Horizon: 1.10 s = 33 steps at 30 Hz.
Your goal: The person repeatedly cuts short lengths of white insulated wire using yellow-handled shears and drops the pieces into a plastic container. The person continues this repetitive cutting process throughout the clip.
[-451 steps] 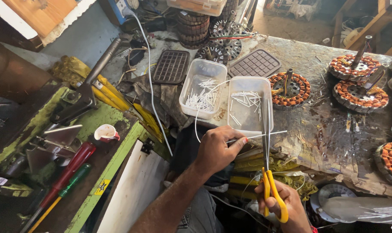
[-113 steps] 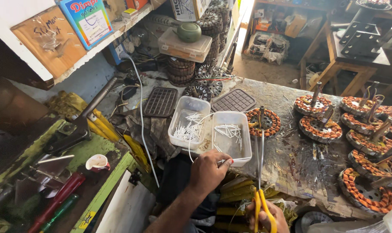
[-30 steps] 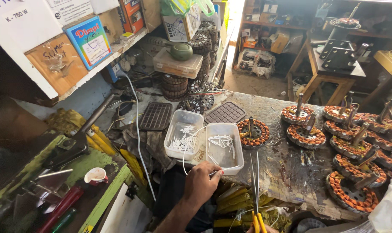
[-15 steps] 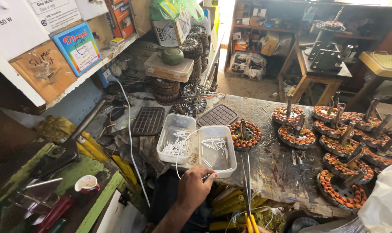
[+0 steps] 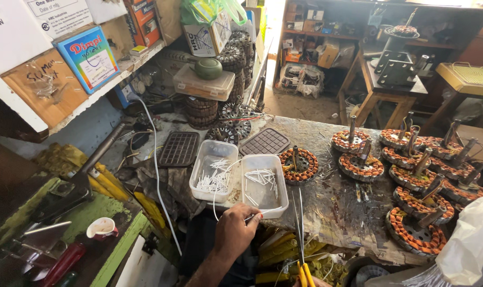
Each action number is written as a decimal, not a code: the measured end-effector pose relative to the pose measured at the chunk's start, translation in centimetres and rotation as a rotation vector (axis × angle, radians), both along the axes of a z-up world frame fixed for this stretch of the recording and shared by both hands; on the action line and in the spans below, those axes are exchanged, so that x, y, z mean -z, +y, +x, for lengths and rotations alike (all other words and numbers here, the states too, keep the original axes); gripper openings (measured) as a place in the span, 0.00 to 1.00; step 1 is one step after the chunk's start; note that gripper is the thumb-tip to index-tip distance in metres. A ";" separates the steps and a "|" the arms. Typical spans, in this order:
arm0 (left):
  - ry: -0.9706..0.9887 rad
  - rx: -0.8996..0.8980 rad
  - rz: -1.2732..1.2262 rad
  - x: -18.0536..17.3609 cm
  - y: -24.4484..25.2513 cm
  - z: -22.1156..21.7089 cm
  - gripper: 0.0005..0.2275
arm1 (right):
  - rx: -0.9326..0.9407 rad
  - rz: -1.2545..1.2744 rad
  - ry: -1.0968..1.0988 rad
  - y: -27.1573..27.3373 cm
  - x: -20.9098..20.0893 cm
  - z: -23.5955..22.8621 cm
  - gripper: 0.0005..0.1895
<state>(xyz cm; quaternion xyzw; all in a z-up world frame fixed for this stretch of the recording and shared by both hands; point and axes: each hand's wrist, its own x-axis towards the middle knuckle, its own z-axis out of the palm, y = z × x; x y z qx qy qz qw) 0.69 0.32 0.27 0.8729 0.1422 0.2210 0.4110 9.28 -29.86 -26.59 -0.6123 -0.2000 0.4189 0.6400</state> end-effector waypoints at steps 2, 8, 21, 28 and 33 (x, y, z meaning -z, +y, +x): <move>0.001 0.000 -0.006 0.0 0.0 0.0 0.06 | 0.001 -0.002 0.000 0.0 0.0 0.0 0.26; 0.010 -0.002 -0.005 -0.1 0.1 -0.1 0.06 | 0.003 -0.005 -0.001 -0.2 0.1 0.0 0.26; -0.017 0.012 -0.029 0.0 0.5 -0.2 0.06 | 0.005 -0.014 -0.011 -0.2 0.1 -0.1 0.25; -0.026 -0.010 -0.024 -0.1 0.4 -0.4 0.06 | 0.026 -0.030 -0.064 -0.3 0.3 -0.1 0.25; -0.068 -0.005 -0.012 -0.1 0.3 -0.4 0.06 | -0.010 -0.032 -0.040 -0.4 0.4 0.0 0.25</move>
